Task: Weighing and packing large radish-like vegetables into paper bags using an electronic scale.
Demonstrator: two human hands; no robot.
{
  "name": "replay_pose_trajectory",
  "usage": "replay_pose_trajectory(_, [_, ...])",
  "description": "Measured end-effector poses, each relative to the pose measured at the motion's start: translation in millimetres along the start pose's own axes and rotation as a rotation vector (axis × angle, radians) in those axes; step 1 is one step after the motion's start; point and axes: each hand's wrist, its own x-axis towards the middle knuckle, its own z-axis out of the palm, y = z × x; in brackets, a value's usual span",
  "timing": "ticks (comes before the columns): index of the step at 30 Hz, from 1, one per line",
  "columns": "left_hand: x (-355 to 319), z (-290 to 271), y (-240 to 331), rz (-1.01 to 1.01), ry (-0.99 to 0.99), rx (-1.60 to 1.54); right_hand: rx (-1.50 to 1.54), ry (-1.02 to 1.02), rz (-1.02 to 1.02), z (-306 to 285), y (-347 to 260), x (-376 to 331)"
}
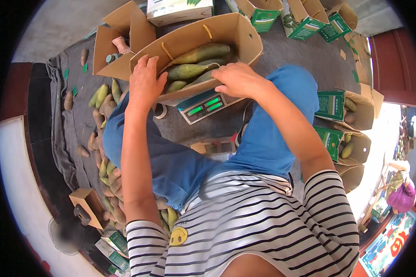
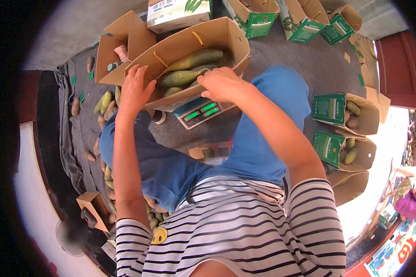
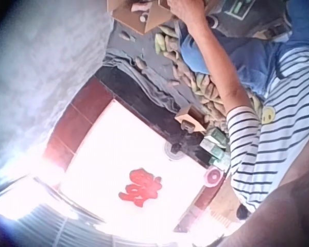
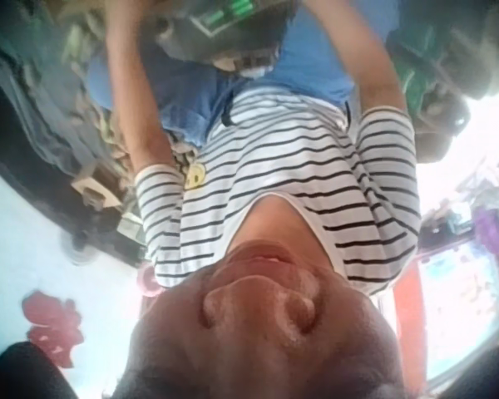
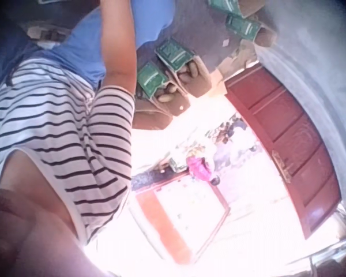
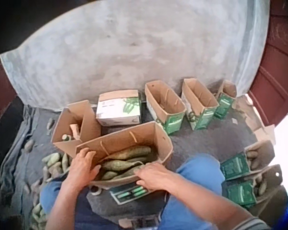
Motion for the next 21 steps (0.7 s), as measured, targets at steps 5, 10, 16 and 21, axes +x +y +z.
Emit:
replay_pose_trajectory(5, [-2,-1,7,0.068,0.018,-0.062,-0.003,-0.001,-0.006,3,-4,4])
replay_pose_trajectory(10, [14,-27,28,0.213,0.761,-0.116,0.052,0.257,-0.029,0,-2,3])
replay_pose_trajectory(16, [0,-61,14,0.233,0.980,-0.094,0.047,0.286,0.012,-1,-1,8])
replay_pose_trajectory(21, [-64,-108,7,0.089,1.060,-0.005,0.062,0.143,0.014,2,2,2])
